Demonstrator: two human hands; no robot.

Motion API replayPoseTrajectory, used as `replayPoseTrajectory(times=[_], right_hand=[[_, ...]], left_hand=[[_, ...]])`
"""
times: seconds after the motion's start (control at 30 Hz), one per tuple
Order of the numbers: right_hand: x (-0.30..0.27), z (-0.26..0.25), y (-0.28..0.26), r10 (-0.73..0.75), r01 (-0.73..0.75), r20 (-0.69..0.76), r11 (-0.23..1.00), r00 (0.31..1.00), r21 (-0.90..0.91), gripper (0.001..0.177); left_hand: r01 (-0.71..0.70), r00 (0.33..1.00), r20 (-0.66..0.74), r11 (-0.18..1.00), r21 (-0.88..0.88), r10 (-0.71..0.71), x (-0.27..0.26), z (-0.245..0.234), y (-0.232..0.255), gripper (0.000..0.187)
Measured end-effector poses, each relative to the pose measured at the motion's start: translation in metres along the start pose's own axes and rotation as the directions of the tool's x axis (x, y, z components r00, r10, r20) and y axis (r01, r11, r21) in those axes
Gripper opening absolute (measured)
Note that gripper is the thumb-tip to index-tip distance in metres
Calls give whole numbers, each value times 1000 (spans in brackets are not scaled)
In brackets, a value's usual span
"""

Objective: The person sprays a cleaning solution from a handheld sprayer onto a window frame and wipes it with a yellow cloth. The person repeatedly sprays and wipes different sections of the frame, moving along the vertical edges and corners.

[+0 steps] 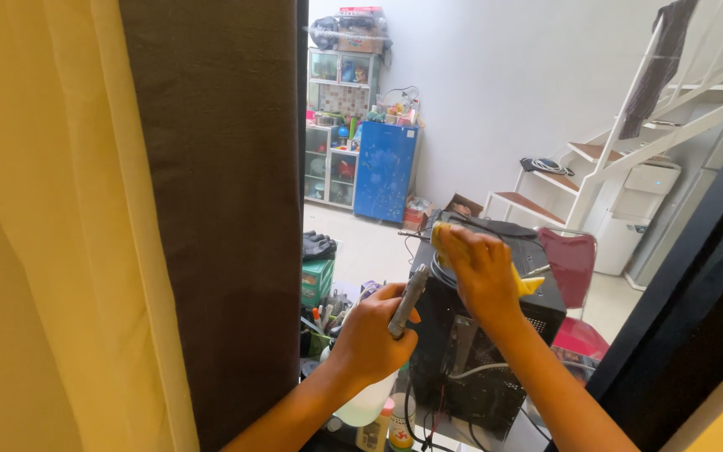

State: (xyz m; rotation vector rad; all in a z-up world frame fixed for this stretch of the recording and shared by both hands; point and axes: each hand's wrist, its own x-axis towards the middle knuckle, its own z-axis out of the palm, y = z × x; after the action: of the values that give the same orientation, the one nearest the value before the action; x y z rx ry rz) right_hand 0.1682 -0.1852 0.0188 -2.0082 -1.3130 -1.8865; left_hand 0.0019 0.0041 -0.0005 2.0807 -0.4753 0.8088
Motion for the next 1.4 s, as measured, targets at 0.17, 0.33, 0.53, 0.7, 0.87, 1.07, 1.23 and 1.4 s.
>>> replayPoseTrajectory(times=[0.17,0.33,0.53,0.7,0.87,1.07,1.23,1.4], right_hand=[[-12,-4,-23,-51,50,22,998,998,43,58],[-31,-5,-37,-100,98,77,995,992,37,51],[-42,-12,-54,-151,141,87,984,985,112,42],[-41,-19,-61,-165,159,164,986,972,52,40],[-21,-9,-42,-186,187,110,982,976,7,48],[47,-11,-8,-67,66,-35,997,997,-28,56],[69,13,-10,68,-68,-95,998,993,4,79],[69,27,-24,84,-86,-67,995,994,-40,74]], left_hand=[[-7,1000,-4,1000,-6,7,-5,-1,1,14],[-7,1000,-13,1000,5,7,-8,-3,2,14],[-35,999,-10,999,1,35,-11,-10,9,14],[3,1000,-8,1000,30,-3,-14,-15,9,16],[1,1000,-4,999,42,-1,-13,-18,8,13],[69,998,9,997,36,-70,-12,-22,8,10],[100,995,-16,994,49,-99,-7,-25,-1,12],[126,992,-40,990,62,-123,-8,-28,-7,12]])
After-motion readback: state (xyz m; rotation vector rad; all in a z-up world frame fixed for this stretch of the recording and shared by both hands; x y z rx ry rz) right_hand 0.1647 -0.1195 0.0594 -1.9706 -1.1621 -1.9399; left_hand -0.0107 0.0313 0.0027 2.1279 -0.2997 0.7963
